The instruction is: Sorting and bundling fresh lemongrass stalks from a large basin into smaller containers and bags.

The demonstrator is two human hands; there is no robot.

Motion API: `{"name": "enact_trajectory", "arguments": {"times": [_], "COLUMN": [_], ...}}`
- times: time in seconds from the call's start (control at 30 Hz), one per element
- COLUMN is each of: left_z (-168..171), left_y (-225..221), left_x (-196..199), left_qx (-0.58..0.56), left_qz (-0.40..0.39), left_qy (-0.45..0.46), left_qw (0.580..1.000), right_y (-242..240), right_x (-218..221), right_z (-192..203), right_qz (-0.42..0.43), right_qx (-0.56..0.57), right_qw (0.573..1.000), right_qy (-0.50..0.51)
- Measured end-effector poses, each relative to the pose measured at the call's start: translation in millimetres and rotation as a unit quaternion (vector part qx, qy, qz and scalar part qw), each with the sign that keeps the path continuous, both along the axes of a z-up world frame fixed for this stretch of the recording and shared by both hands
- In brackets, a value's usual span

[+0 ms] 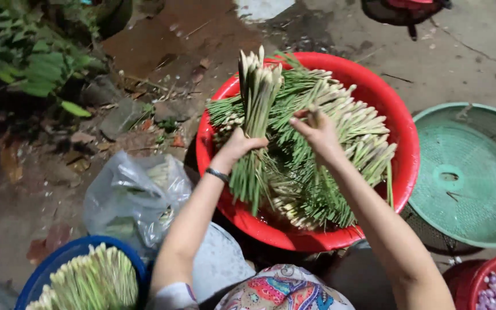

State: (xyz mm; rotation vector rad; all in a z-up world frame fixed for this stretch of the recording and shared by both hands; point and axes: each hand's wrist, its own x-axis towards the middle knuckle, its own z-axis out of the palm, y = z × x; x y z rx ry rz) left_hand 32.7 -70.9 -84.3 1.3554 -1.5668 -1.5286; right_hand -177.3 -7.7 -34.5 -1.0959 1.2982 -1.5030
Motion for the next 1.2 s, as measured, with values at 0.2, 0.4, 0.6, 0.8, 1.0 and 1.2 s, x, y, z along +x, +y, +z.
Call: {"name": "enact_trajectory", "arguments": {"times": [0.2, 0.4, 0.6, 0.8, 1.0, 1.2], "left_z": [-117, -13, -80, -31, 1, -80], "left_y": [19, 65, 49, 61, 56, 11], "left_x": [-48, -68, -64, -65, -57, -48], "left_qx": [0.024, 0.052, 0.063, 0.091, 0.138, 0.145], "left_qz": [0.003, 0.010, 0.008, -0.003, 0.034, -0.096], "left_qy": [0.065, 0.128, 0.204, 0.311, 0.271, 0.423], "left_qw": [0.998, 0.990, 0.977, 0.946, 0.952, 0.889], "right_y": [-10, -22, -29, -41, -33, -20], "right_x": [10, -27, -41, -66, -133, -147], "right_z": [-7, -56, -42, -19, 12, 30], "right_qz": [-0.007, -0.036, 0.044, -0.010, -0.048, -0.080], "right_qx": [-0.003, 0.059, 0.056, 0.100, 0.030, 0.030], "right_qw": [0.999, 0.998, 0.990, 0.976, 0.980, 0.984], "right_qy": [-0.054, -0.011, -0.122, -0.193, -0.190, -0.155]}}
